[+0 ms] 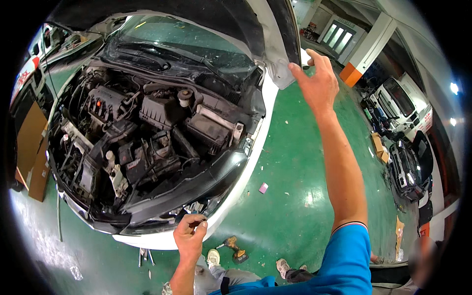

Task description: The person uses a screwdriver to remove screws from the front bumper of a white car. They then retrieve a small fastener from a container on the floor and install it into the bumper area. Finally, they use the screwdriver to secure the bumper trim back in place.

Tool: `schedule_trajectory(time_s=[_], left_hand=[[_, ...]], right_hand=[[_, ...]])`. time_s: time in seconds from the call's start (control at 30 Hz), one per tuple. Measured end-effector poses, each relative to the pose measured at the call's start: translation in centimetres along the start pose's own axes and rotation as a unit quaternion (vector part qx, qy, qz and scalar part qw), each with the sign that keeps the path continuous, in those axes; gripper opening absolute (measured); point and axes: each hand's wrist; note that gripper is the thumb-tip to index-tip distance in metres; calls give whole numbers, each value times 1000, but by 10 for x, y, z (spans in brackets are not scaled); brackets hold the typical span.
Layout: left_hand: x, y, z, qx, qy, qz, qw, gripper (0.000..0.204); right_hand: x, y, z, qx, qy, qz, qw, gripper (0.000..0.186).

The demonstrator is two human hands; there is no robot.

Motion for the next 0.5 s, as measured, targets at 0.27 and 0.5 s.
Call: schedule_trajectory(time_s=[0.27,0.5], left_hand=[[47,1,0,52,-10,9,999,14],[68,-6,3,-18,-40,8,999,14]], right_hand=[[10,-5,28,-31,36,-39,998,34],[14,1,39,-14,41,-46,998,26]])
Point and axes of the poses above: each hand's wrist, its own x-axis towards the middle knuckle, its own z-axis out of the palm, y = z × x, and after that the axes turned 9 degrees about -x, right-handed
